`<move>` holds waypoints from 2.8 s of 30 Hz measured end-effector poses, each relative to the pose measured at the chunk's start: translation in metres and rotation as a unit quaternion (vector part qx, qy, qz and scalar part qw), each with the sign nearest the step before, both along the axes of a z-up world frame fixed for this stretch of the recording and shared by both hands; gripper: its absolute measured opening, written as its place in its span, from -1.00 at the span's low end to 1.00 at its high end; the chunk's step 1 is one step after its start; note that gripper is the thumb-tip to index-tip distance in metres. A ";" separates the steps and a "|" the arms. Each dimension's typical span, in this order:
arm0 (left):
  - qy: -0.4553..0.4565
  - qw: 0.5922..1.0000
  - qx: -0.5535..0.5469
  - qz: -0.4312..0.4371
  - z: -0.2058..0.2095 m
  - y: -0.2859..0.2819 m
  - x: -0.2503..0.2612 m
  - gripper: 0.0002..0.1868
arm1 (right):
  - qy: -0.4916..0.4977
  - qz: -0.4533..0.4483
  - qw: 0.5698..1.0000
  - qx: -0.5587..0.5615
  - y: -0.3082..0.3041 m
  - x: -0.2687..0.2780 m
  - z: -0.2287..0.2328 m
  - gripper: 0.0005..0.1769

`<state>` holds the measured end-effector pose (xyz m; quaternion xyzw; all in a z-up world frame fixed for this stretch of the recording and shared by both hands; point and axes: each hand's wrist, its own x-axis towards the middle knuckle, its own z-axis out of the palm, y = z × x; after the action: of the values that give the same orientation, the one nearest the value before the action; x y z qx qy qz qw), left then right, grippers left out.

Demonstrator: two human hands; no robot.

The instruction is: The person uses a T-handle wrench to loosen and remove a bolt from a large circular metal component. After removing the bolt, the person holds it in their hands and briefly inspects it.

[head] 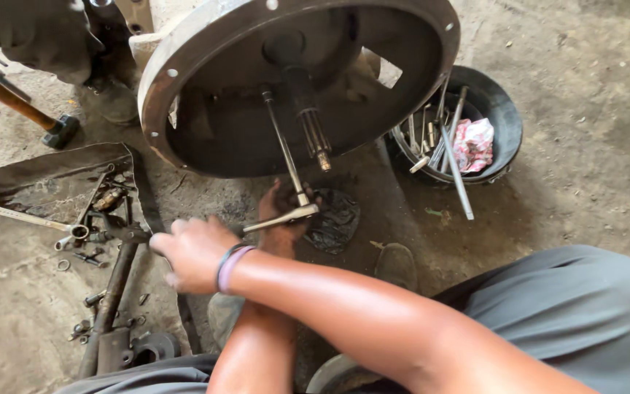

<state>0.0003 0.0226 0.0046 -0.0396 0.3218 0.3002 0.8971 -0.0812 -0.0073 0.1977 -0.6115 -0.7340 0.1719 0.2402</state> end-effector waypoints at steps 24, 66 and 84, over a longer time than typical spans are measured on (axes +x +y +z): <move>0.112 0.981 0.119 -0.102 -0.058 -0.056 0.099 -0.84 | 0.286 -0.303 0.873 0.254 -0.087 0.104 0.015 -0.88; 0.476 0.767 0.412 -0.124 0.051 0.003 0.031 -0.58 | 0.737 -0.513 0.437 -0.053 -0.131 0.339 -0.122 -0.89; 0.400 0.841 0.352 -0.092 0.006 0.013 0.033 -0.65 | 0.716 -0.439 0.519 0.161 -0.089 0.331 -0.110 -0.81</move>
<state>0.0334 0.0357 0.0106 0.4320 0.5275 0.2989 0.6677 0.2496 -0.0963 0.0880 -0.4776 0.0318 0.3029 0.8241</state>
